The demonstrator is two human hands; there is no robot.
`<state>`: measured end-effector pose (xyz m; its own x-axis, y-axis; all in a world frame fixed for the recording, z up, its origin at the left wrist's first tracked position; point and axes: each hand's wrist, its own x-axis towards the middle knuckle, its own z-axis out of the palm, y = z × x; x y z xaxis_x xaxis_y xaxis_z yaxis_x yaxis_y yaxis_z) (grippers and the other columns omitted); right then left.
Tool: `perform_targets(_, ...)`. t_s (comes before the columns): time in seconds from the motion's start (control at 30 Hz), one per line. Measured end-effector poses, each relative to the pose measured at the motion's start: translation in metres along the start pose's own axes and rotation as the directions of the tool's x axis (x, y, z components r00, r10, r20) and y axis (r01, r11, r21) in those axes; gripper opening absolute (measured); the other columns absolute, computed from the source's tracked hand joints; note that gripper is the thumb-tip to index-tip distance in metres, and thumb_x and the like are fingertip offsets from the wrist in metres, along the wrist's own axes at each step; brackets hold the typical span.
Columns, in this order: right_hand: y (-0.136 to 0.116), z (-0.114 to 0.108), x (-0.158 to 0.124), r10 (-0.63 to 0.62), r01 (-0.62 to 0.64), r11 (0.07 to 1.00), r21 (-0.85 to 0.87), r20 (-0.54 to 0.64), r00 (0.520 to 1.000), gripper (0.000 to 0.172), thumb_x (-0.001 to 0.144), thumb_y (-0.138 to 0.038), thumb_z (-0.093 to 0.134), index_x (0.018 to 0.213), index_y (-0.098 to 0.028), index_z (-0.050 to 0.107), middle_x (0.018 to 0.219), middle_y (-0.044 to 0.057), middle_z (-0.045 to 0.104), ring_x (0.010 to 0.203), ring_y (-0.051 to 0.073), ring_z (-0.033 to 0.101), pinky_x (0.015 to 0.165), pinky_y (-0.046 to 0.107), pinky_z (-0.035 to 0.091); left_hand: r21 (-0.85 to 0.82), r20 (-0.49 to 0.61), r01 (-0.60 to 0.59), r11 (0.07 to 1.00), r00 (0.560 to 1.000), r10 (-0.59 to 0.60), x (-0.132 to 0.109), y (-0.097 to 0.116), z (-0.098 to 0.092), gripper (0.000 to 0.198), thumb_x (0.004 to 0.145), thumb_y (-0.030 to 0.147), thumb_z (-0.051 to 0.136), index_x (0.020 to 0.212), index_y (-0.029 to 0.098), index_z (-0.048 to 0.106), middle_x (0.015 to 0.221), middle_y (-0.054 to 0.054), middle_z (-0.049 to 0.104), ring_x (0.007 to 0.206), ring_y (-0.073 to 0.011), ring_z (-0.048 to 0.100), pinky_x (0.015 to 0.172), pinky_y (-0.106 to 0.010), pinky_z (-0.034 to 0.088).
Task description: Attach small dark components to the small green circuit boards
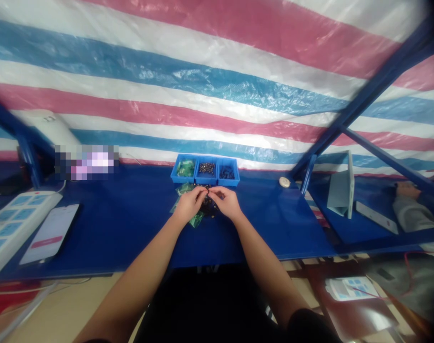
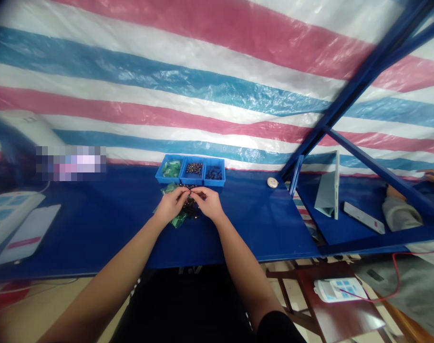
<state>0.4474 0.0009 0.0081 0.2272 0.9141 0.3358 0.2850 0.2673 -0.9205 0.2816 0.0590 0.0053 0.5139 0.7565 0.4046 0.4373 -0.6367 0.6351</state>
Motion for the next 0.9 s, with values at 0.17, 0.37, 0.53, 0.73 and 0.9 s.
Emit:
perform_targets(0.17,-0.0024,-0.0011,0.0005,0.019,-0.018,1.0,0.023,-0.011,1.0,0.024,0.081,-0.038,0.064,0.095,-0.02,0.072,0.094,0.006,0.073,0.079,0.018,0.067,0.077,0.031,0.055,-0.014,-0.026,-0.007,1.0,1.0,0.007,-0.0001,-0.0003,0.0012,0.03,0.092,0.041,0.049,0.112,0.024,0.062,0.08,-0.001,0.07,0.068,-0.0151,0.066,0.067,-0.025,0.05)
perform_targets(0.37,-0.003,0.0008,-0.0003,0.024,-0.024,0.998,0.062,0.004,1.0,0.026,0.08,-0.037,0.067,0.098,-0.019,0.071,0.09,0.006,0.072,0.073,0.017,0.066,0.071,0.03,0.055,0.011,-0.045,-0.053,0.999,0.998,0.054,0.0009,-0.0047,0.0033,0.028,0.094,0.04,0.046,0.104,0.023,0.066,0.094,-0.003,0.072,0.077,-0.0168,0.068,0.068,-0.026,0.051)
perform_targets(0.53,-0.0023,0.0004,0.0002,-0.053,0.052,0.997,0.053,0.012,0.999,0.023,0.079,-0.038,0.068,0.094,-0.021,0.072,0.094,0.006,0.07,0.076,0.016,0.065,0.064,0.028,0.053,0.001,-0.017,-0.067,0.998,0.998,0.067,0.0003,-0.0081,0.0047,0.027,0.094,0.037,0.047,0.108,0.024,0.066,0.102,-0.002,0.072,0.084,-0.0173,0.068,0.075,-0.026,0.052)
perform_targets(0.73,-0.003,-0.0004,0.0012,-0.066,0.066,0.992,0.109,-0.003,0.998,0.021,0.08,-0.034,0.068,0.096,-0.021,0.071,0.108,0.007,0.07,0.088,0.019,0.067,0.072,0.03,0.055,0.0,-0.076,-0.037,0.999,0.996,0.037,0.0013,-0.0074,0.0027,0.027,0.091,0.036,0.052,0.11,0.023,0.067,0.088,-0.002,0.073,0.074,-0.0153,0.067,0.071,-0.026,0.052)
perform_targets(0.9,-0.001,-0.0005,0.0012,-0.055,0.055,0.996,0.071,0.003,0.998,0.021,0.08,-0.031,0.067,0.097,-0.02,0.071,0.1,0.007,0.072,0.088,0.019,0.067,0.075,0.03,0.054,-0.034,-0.096,-0.047,0.998,0.994,0.044,-0.0003,-0.0011,0.0,0.025,0.09,0.035,0.053,0.105,0.022,0.068,0.076,0.0,0.069,0.064,-0.0119,0.063,0.064,-0.022,0.05)
